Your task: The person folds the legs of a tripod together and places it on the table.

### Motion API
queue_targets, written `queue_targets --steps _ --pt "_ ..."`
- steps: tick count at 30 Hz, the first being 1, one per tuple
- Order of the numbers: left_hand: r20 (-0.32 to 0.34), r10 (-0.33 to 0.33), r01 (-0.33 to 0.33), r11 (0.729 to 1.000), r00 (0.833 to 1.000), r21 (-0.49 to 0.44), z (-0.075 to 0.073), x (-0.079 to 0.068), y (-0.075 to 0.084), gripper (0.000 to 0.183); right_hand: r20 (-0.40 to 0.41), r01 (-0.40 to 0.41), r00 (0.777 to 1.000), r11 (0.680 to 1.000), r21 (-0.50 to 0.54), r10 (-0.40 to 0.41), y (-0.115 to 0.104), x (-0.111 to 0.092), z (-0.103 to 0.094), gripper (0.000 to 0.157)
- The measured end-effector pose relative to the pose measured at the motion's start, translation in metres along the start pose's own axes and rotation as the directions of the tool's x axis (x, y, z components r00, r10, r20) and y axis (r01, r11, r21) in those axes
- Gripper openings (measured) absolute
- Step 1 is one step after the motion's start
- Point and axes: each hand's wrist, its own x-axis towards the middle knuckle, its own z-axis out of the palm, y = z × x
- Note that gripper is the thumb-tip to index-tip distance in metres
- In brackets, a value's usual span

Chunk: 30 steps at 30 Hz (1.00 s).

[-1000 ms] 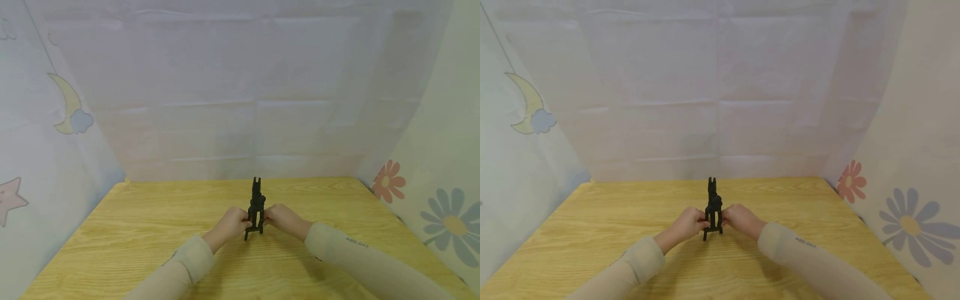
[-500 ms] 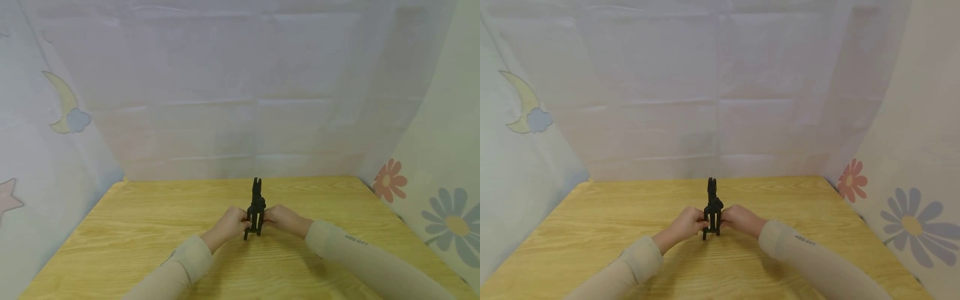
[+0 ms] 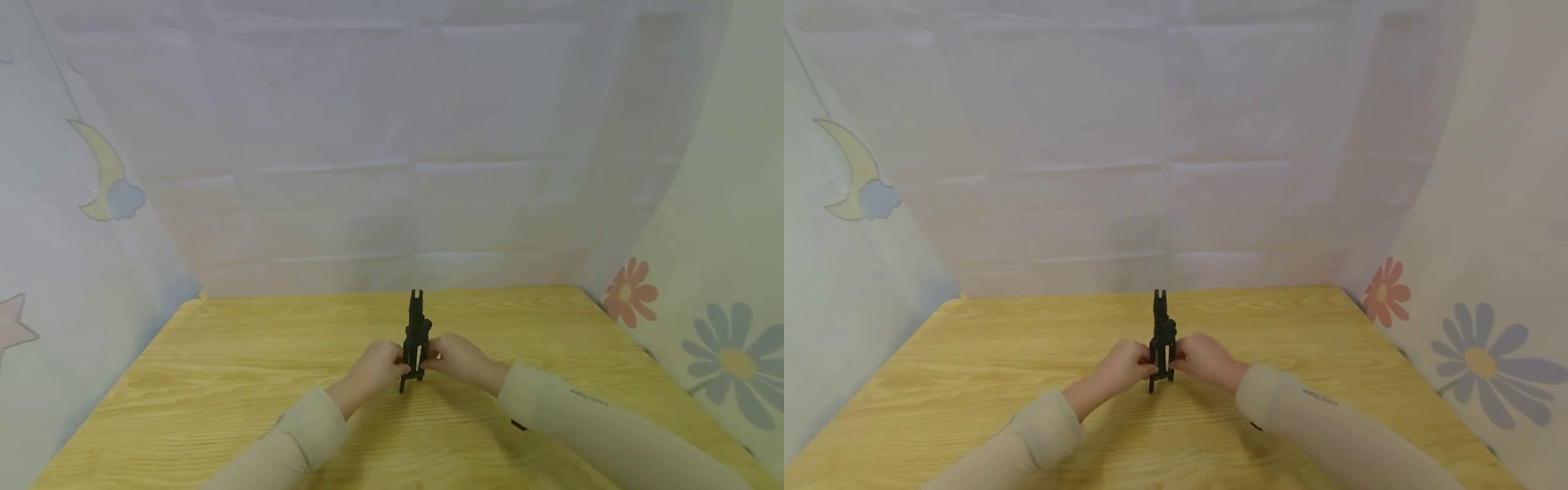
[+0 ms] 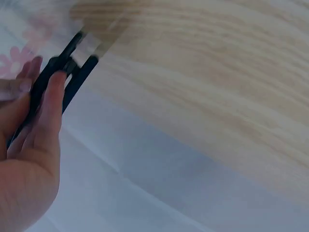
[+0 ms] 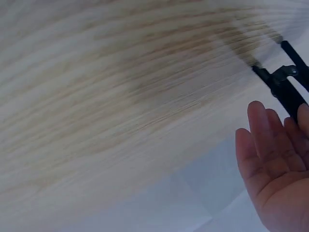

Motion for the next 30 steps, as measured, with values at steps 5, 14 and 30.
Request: queue_targets --steps 5,14,30 --pt "0.018 -0.037 0.038 0.999 0.999 -0.036 -0.008 0.002 -0.002 0.020 -0.040 -0.087 0.995 0.988 0.131 0.093 -0.005 -0.003 0.000 0.005" --pt "-0.019 -0.001 -0.005 0.962 1.000 -0.274 -0.003 0.018 -0.013 0.038 -0.070 -0.077 0.994 0.987 0.140 0.087 -0.003 -0.003 0.001 0.008" --pt "-0.141 0.016 -0.035 0.991 0.990 -0.132 0.002 0.013 -0.017 0.006 -0.110 -0.091 0.988 0.980 0.175 0.111 0.002 -0.002 0.006 0.014"
